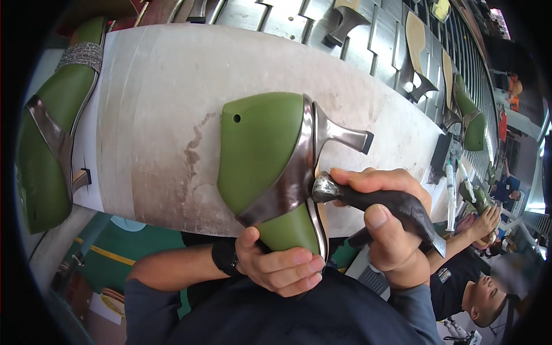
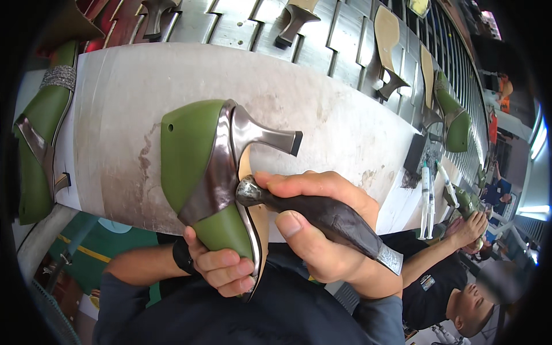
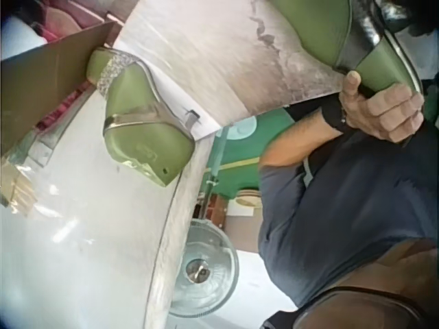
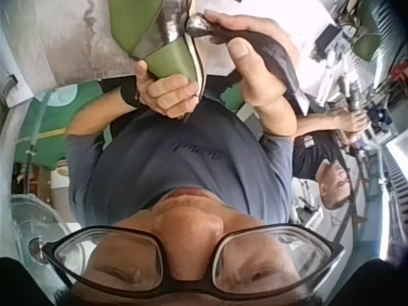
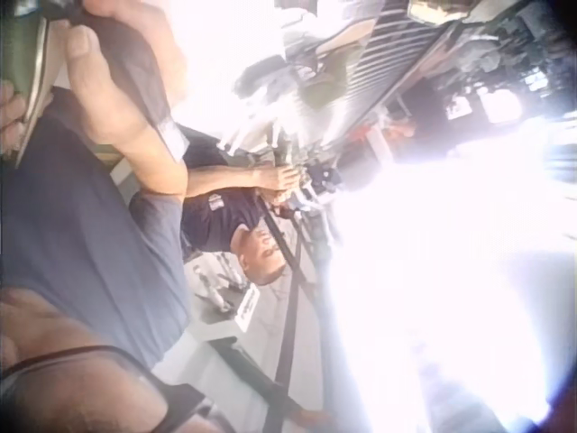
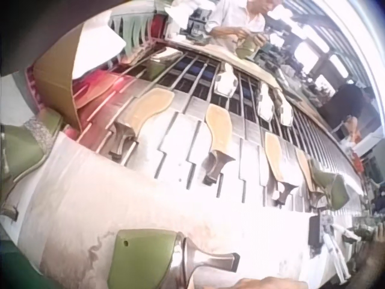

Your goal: The person assembles high-heeled shoes by applying glue with a syringe, attaching soles onto shoe lasts by hand, and hammering the components to secure them.

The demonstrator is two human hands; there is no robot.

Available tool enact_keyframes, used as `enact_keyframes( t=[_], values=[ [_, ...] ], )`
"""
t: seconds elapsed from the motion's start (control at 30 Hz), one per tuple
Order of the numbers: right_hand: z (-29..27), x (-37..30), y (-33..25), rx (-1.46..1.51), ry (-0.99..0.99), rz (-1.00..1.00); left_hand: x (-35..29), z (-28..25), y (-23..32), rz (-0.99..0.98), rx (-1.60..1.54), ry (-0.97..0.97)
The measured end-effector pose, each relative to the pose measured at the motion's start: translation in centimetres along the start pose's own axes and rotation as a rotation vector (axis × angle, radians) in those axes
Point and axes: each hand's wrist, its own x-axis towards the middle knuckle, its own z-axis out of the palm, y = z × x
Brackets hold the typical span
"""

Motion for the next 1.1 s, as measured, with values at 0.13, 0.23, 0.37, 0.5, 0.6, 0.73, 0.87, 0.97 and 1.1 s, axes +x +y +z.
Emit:
enact_keyframes(
  t=[0.13,0.23,0.37,0.5,0.6,0.73,0.87,0.97,1.1],
  values=[
    [-1.0,2.5,-3.5,-0.206,-0.107,0.089,0.1,0.2,0.0,0.023,-0.011,-0.039],
    [-0.1,4.5,-5.0,-0.338,-0.087,0.13,0.1,0.6,0.2,0.009,0.011,-0.022],
    [-0.6,4.1,-4.4,-0.374,-0.132,0.149,-0.1,0.7,0.2,0.001,0.078,-0.016],
    [-1.9,2.9,-4.3,-0.411,-0.184,0.142,0.3,0.7,-0.1,0.055,0.07,-0.059],
    [-2.0,3.7,-4.8,-0.421,-0.23,0.185,0.3,0.8,-0.1,0.07,0.099,-0.05],
    [-1.4,2.0,-3.1,-0.344,-0.104,0.075,0.3,0.1,-0.6,0.149,0.138,-0.159],
    [-0.8,-1.7,0.4,-0.147,0.094,-0.037,1.0,0.1,-1.0,0.165,0.168,-0.154],
    [-1.7,-6.8,-0.3,-0.095,0.12,-0.116,1.1,0.4,-0.7,0.156,0.193,-0.125],
    [-1.5,-10.8,0.8,0.156,0.449,-0.558,1.2,0.8,-0.5,0.162,0.181,-0.117]
  ],
)
